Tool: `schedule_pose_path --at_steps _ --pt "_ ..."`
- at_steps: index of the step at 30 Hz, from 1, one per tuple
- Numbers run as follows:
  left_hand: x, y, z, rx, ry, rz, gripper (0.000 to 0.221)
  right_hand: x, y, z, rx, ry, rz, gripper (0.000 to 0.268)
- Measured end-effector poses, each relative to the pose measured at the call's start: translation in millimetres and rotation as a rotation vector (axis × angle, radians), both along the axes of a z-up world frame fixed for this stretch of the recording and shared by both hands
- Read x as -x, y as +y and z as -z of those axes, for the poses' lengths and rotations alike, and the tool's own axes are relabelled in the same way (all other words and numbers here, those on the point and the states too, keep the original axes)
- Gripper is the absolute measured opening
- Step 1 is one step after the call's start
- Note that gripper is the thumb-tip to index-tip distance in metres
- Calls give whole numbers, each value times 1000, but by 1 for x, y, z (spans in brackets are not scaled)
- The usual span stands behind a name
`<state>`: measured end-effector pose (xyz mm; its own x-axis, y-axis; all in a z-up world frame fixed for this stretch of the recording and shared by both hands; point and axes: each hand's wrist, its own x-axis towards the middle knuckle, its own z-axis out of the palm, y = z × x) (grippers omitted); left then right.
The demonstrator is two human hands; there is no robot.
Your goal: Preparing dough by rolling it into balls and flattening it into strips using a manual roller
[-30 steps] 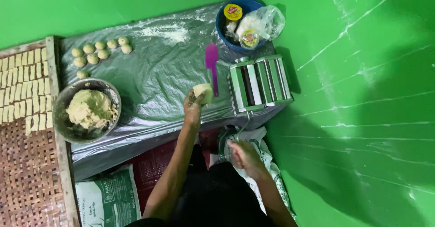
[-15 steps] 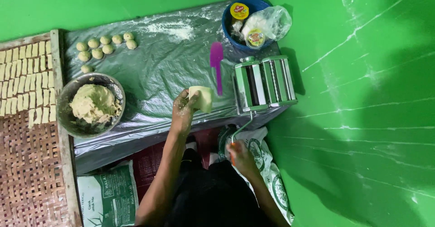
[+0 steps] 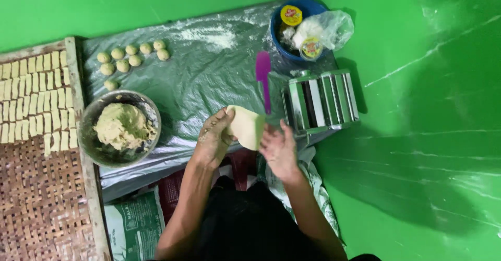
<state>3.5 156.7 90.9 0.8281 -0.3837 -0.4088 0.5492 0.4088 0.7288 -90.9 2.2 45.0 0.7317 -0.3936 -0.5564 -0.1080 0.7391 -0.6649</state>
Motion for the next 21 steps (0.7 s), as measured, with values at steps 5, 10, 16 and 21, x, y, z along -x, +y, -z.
schedule_pose_path --at_steps 5,10,16,21 --pt "-27 36 17 -43 -41 -43 23 -48 55 -53 -289 2 -89 47" --pt "-34 78 -15 -462 -297 -162 33 -57 60 28 400 75 4 34" --pt "-33 93 15 -751 -614 -253 25 -76 80 15 859 79 -1 33" --pt "-42 96 24 -798 -717 -284 21 -89 76 15 939 13 -56 24"
